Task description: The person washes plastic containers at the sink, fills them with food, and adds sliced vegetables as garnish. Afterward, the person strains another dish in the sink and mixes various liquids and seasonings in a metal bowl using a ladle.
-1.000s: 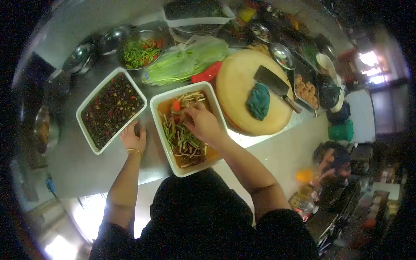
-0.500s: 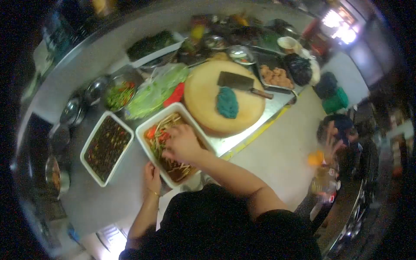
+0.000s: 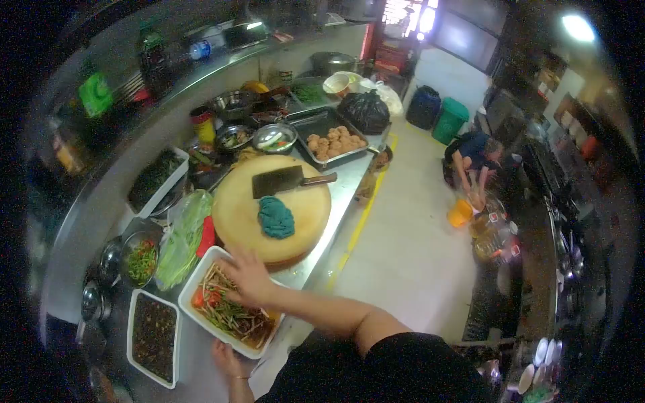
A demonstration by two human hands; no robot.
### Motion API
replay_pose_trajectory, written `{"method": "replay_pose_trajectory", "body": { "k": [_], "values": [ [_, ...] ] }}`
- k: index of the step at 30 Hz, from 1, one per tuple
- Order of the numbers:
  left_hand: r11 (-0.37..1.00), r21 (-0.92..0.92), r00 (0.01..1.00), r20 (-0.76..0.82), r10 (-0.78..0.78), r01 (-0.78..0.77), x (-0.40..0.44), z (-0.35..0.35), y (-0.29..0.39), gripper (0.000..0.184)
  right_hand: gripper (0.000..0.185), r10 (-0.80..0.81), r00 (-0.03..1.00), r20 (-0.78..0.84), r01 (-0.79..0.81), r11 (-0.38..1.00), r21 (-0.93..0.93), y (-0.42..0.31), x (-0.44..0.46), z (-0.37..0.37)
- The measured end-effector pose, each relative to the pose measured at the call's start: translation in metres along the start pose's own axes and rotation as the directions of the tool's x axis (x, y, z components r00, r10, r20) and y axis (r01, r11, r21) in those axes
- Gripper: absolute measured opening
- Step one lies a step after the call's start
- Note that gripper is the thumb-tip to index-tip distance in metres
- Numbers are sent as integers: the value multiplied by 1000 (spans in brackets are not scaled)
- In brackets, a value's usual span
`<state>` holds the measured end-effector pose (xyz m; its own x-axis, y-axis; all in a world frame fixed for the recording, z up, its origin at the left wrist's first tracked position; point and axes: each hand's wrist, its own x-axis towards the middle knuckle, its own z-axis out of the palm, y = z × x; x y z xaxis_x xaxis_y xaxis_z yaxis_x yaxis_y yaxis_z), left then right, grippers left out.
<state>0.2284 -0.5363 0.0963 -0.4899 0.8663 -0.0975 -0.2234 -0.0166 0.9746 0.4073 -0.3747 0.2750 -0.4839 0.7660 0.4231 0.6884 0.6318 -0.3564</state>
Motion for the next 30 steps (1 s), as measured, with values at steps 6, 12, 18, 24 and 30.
{"method": "replay_pose_trajectory", "body": {
  "k": [6, 12, 18, 24, 30],
  "values": [
    [991, 44, 963, -237, 132, -125, 7, -8, -3, 42, 84, 341, 891, -302, -408, 892, -196, 141, 45, -25],
    [974, 138, 869, -442, 225, -181, -7, 41, 46, 40, 60, 198, 977, -74, -201, 978, -47, 211, 63, 16],
    [945, 237, 786, -529, 321, -226, 15, 131, 37, 41, 45, -226, 974, -18, 225, 974, -40, 259, 102, 7],
    [918, -146, 881, -369, 296, -369, 23, 287, 171, 38, 43, -298, 953, 55, 303, 941, -148, 277, 148, 12],
    [234, -956, 652, 64, 756, -177, -31, 361, 289, 56, 47, -322, 937, 139, 347, 905, -247, 291, 157, 28]
  ]
}}
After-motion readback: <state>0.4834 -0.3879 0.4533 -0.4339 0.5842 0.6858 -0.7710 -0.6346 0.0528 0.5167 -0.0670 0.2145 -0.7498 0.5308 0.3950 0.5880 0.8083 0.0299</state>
